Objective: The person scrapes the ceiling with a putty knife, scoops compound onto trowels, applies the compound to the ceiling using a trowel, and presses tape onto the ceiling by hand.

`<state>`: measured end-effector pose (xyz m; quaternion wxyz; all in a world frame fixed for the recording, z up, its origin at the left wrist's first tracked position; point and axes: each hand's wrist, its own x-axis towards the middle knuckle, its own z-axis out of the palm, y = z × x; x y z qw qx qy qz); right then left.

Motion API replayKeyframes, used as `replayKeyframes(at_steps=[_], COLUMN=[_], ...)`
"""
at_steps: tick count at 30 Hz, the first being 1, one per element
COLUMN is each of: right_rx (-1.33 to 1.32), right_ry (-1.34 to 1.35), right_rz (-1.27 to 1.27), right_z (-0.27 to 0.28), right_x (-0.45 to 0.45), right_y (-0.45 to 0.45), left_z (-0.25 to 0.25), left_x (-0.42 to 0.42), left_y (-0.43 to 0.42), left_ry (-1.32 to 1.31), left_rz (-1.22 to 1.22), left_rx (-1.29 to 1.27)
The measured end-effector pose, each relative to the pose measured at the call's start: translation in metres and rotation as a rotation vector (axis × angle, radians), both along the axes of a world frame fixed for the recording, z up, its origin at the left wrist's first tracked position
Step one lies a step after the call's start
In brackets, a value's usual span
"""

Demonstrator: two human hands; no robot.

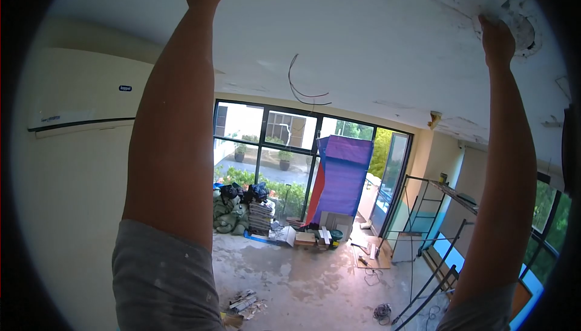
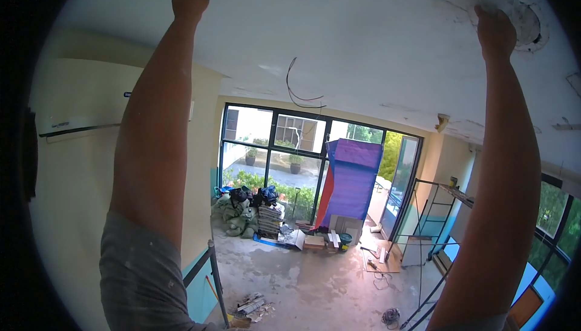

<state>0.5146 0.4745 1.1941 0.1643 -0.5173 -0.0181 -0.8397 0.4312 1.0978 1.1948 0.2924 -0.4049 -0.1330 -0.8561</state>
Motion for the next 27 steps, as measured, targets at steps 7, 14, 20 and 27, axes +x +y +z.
replayKeyframes(at_steps=[7,14,20,27], right_rx=[-0.056,-0.048,0.003,-0.054], right_ry=[0.003,0.032,0.049,-0.008], right_rz=[0.050,0.198,0.133,-0.024], right_z=[-0.006,-0.005,-0.002,-0.005], right_x=[-0.008,-0.012,-0.011,-0.010], right_y=[0.001,0.002,0.003,0.003], left_z=[0.006,0.000,-0.005,0.021], left_x=[-0.002,-0.004,-0.007,0.009], left_y=[-0.017,-0.011,-0.019,-0.001], left_ry=[0.067,0.085,0.071,0.096], left_rz=[0.176,0.174,0.202,0.194], left_rx=[-0.059,-0.107,-0.078,-0.091])
